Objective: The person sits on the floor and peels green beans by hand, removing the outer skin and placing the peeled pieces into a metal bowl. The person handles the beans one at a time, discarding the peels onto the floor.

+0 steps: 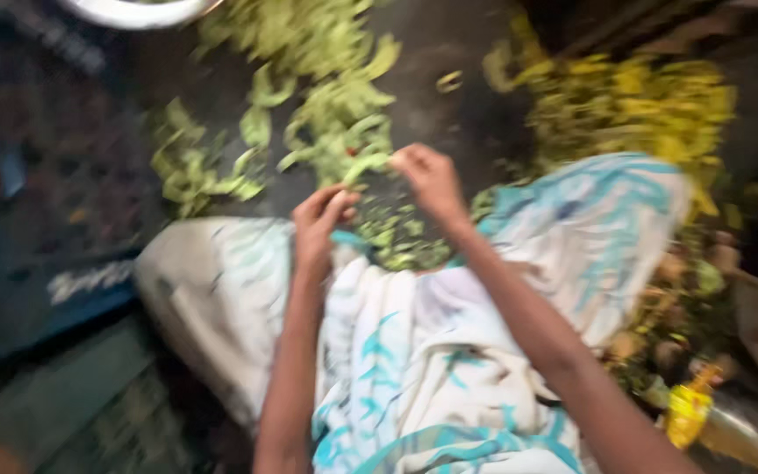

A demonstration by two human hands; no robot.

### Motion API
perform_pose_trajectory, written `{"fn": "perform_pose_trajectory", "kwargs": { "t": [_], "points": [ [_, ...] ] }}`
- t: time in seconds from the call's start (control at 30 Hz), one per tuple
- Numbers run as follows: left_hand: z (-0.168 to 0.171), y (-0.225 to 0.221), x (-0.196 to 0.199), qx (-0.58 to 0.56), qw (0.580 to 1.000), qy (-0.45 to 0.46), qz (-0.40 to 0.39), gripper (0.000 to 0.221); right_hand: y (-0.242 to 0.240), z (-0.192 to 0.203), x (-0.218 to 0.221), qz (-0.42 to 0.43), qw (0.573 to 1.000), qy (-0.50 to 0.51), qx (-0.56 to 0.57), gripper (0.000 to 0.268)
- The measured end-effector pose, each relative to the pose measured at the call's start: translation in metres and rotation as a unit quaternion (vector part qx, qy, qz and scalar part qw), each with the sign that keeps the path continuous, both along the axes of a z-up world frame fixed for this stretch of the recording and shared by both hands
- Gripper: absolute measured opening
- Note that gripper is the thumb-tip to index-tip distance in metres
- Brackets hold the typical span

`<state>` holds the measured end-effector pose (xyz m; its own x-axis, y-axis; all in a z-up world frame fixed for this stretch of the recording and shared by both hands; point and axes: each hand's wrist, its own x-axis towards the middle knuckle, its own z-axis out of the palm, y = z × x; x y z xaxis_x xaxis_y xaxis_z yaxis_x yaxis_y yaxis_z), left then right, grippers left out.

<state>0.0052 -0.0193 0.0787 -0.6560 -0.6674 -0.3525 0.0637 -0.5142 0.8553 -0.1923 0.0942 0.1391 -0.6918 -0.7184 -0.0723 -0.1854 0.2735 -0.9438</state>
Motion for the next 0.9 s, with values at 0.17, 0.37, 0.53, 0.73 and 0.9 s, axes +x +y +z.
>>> {"fn": "perform_pose_trajectory", "kwargs": {
  "t": [0.17,0.37,0.53,0.73,0.9],
  "points": [
    [0.017,-0.005,-0.012,0.01,1.0,0.029,-0.003,0.026,-0.008,0.02,0.001,0.014,0.985,-0.164,0.052,0.023],
    [0.016,-0.01,-0.009,0.094,0.995,0.032,0.012,0.03,-0.01,0.016,0.006,0.046,0.993,-0.104,0.027,0.02],
    [0.028,-0.011,-0.013,-0.011,1.0,-0.009,0.019,0.021,-0.008,0.02,0.008,0.093,0.993,0.018,0.076,0.016],
    [0.066,0.0,-0.004,-0.401,0.904,-0.149,0.005,0.009,-0.017,0.047,0.023,0.192,0.95,0.233,0.076,0.041],
    [0.054,0.001,-0.009,-0.332,0.935,-0.127,-0.014,0.009,-0.015,0.053,0.035,0.256,0.912,0.311,0.073,0.019]
  ]
}}
